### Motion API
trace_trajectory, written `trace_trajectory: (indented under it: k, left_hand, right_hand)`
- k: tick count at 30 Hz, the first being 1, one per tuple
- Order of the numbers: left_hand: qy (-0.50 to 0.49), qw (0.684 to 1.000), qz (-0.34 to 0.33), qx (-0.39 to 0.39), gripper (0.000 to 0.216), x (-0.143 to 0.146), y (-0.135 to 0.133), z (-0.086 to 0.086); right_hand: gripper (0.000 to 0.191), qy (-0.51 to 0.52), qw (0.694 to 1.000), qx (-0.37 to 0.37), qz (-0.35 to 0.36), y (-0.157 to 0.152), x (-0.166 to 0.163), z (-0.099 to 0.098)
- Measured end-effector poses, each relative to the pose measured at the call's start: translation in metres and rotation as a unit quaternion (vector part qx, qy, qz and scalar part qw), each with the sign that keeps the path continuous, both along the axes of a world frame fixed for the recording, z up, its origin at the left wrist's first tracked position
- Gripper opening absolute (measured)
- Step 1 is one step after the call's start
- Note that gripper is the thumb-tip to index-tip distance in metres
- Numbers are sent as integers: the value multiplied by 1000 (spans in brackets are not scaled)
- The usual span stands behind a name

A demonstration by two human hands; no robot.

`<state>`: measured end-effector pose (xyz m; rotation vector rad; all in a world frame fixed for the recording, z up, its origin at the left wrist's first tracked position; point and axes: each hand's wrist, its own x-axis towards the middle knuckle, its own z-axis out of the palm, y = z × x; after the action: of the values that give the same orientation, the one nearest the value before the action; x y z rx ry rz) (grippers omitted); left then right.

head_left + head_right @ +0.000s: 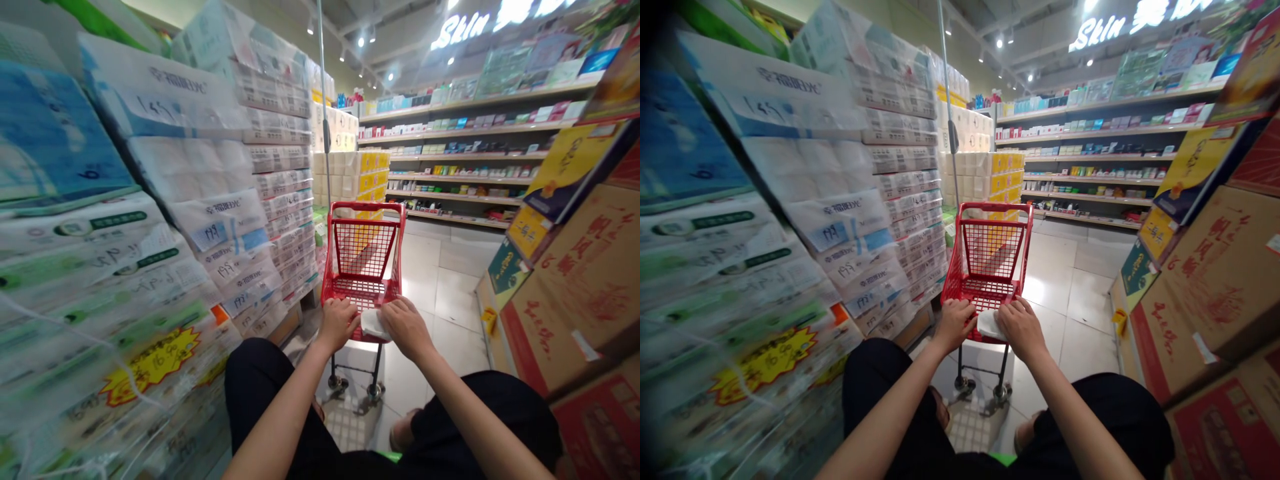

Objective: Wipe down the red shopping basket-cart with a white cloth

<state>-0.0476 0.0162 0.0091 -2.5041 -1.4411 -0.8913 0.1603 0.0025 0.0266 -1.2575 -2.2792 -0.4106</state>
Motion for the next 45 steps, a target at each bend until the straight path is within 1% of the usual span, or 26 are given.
trace_trajectory:
  k: [4,7,10,14,17,20,23,26,30,33,36,38,41,43,45]
  left_hand:
    - [11,1000,3,-9,5,-1,0,0]
    - [16,1000,-4,-8,5,-5,0,1]
    - [17,1000,-17,-5,13,-9,0,2]
    - [12,999,-31,-4,26,-10,2,3]
    - [12,999,-32,-1,29,-10,3,3]
    - [13,999,-31,-1,29,-11,1,3]
    - [14,1000,-23,0,29,-12,0,2]
    - [18,1000,-13,5,30,-14,-1,1]
    - [23,1000,-14,7,31,-14,-2,1]
    - [21,1000,-16,7,32,-13,-4,2]
    - [17,1000,-23,5,31,-12,-7,3]
    - [14,999,-30,1,31,-12,-8,3]
    - [15,999,-34,-3,31,-12,-9,4]
    - [17,999,-33,-5,31,-11,-8,3]
    - [17,999,-31,-4,31,-10,-8,3]
  right_hand:
    - [30,-1,1000,-14,-5,-1,-21,-7]
    - [32,-13,1000,-19,-1,2,-20,-9]
    - [30,-22,999,-13,27,7,0,-5]
    - [27,-11,997,-5,73,24,39,2]
    - [31,4,997,-13,73,44,60,7]
    - [32,29,998,-21,49,62,65,9]
    - [35,60,997,-35,27,67,60,7]
    - [37,79,995,-45,46,54,53,1]
    - [32,96,990,-57,90,18,43,-7]
    - [29,124,986,-75,82,-4,34,-9]
    - [25,136,985,-76,69,-7,31,-8]
    - [24,129,986,-70,80,2,35,-5]
    - [25,127,983,-66,112,26,46,1]
    - [27,142,982,-63,111,43,55,4]
    - [28,163,980,-60,94,57,61,3]
